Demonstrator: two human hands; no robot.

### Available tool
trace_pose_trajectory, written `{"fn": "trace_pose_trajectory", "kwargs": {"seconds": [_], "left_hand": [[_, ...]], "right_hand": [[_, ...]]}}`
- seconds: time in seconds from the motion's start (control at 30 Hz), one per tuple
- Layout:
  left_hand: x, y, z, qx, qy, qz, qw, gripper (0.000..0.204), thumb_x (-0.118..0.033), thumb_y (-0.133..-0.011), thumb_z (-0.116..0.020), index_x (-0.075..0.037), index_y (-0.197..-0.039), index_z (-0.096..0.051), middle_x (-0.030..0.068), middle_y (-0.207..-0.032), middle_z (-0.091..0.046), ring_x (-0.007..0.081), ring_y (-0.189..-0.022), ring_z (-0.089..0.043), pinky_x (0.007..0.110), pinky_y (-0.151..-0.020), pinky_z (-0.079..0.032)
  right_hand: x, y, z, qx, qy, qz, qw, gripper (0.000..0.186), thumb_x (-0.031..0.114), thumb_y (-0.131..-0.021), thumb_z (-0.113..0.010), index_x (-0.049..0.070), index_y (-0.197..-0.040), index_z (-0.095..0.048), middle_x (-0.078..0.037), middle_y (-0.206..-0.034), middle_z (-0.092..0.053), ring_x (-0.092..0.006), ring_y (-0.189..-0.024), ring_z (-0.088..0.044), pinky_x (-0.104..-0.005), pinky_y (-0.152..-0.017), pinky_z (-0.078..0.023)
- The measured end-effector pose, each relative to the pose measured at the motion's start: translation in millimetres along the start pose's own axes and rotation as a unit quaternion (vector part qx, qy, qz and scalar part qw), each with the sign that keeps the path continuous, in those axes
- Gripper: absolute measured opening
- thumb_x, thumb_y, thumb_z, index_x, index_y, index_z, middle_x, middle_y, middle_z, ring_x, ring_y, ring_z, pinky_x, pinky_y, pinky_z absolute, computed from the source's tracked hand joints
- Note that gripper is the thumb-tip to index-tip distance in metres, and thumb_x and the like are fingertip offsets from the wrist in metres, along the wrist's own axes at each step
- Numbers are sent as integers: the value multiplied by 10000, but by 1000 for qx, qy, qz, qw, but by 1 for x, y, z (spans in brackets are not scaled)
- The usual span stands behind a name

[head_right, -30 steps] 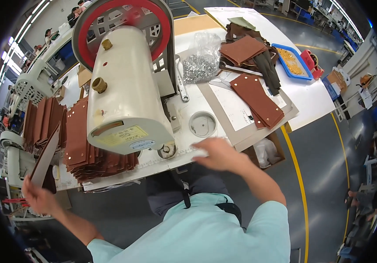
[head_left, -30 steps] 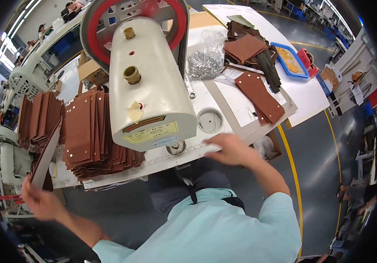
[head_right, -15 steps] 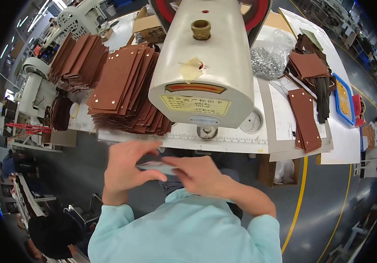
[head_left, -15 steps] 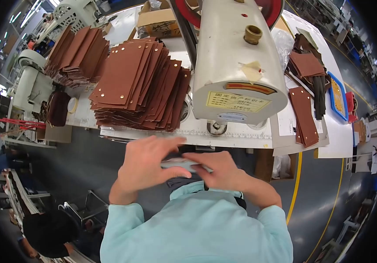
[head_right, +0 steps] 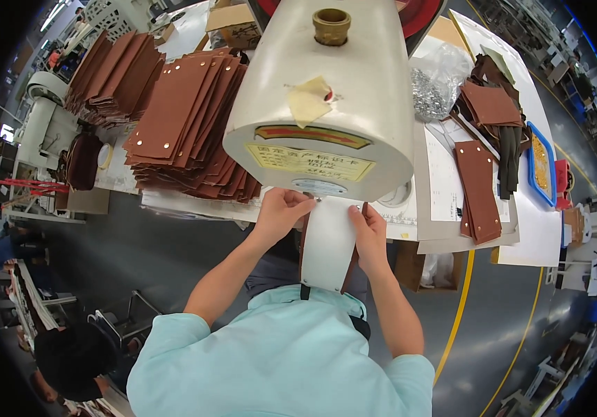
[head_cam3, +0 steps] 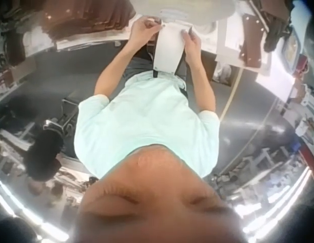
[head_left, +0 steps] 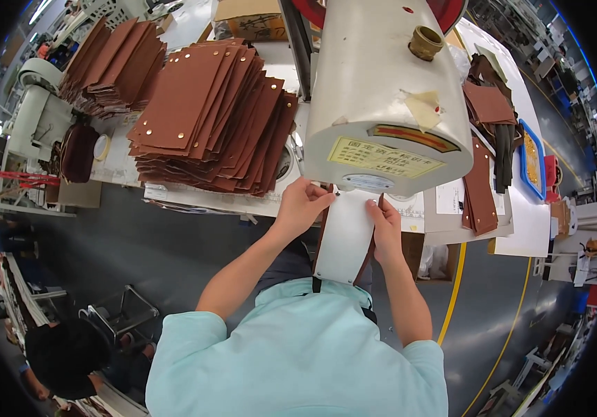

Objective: Attaching metal rivets to leather pieces using a manual press machine.

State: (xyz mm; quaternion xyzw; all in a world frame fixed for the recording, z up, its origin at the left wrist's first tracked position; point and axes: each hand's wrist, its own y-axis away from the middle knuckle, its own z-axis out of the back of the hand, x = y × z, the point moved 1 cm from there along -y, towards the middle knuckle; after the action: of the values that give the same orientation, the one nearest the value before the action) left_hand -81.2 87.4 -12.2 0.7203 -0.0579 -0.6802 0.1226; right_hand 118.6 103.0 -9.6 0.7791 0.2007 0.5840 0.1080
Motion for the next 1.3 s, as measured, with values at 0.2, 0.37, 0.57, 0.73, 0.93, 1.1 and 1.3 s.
{"fn": "trace_pose_trajectory", "kwargs": {"seconds": [0.2, 0.37, 0.57, 0.73, 0.93, 1.1, 1.3], "left_hand": [[2, -11, -7, -40, -89, -40, 994, 169, -90, -844, -698, 55, -929, -711, 104, -733, -704, 105, -626, -624, 260, -584, -492], [8, -16, -5, -39, -70, -85, 993, 179, -104, -826, -706, 29, -946, -718, 113, -709, -702, 127, -604, -632, 279, -577, -491], [4, -15, -3, -41, -124, -69, 989, 186, -80, -799, -694, 23, -951, -719, 127, -699, -695, 152, -588, -637, 299, -567, -487], [1, -15, -3, -48, -126, -71, 988, 140, -71, -787, -692, 29, -885, -704, 130, -681, -683, 160, -588, -639, 301, -570, -488], [1, -16, 18, 6, -88, -55, 995, 205, -114, -784, -713, 34, -909, -649, 83, -737, -664, 155, -642, -639, 306, -605, -499], [-20, -22, 21, 62, -177, -8, 982, 304, -128, -798, -716, 35, -1041, -631, 114, -871, -679, 179, -745, -654, 318, -666, -516], [-18, -29, 12, 49, -151, -107, 982, 321, -96, -823, -678, 18, -1118, -626, 157, -967, -702, 235, -883, -677, 356, -781, -527]], "right_hand": [[-14, -24, 16, -9, -11, -11, 1000, 213, 140, -959, -587, -31, -1072, -643, -60, -969, -690, -108, -821, -631, -256, -739, -510], [-12, -26, 12, -19, -37, -18, 999, 189, 112, -943, -598, -48, -1030, -648, -75, -959, -691, -124, -839, -631, -260, -775, -499], [-6, -23, 10, -12, -78, -20, 997, 168, 90, -931, -604, -46, -1009, -663, -83, -958, -696, -130, -849, -636, -257, -787, -494], [-10, -25, 14, -7, -91, -16, 996, 161, 84, -923, -615, -43, -1006, -672, -82, -952, -698, -128, -845, -637, -255, -779, -494], [0, -25, -7, 19, -8, 30, 999, 168, 21, -889, -631, -36, -1043, -669, -89, -966, -700, -148, -894, -648, -263, -808, -502], [11, -35, -26, 58, 110, 22, 992, 303, -5, -799, -695, -47, -1093, -637, -100, -1048, -679, -174, -921, -638, -291, -812, -507], [25, -37, -35, 40, 165, 41, 985, 366, -52, -766, -705, -36, -1126, -642, -128, -1063, -671, -208, -960, -624, -329, -824, -512]]}}
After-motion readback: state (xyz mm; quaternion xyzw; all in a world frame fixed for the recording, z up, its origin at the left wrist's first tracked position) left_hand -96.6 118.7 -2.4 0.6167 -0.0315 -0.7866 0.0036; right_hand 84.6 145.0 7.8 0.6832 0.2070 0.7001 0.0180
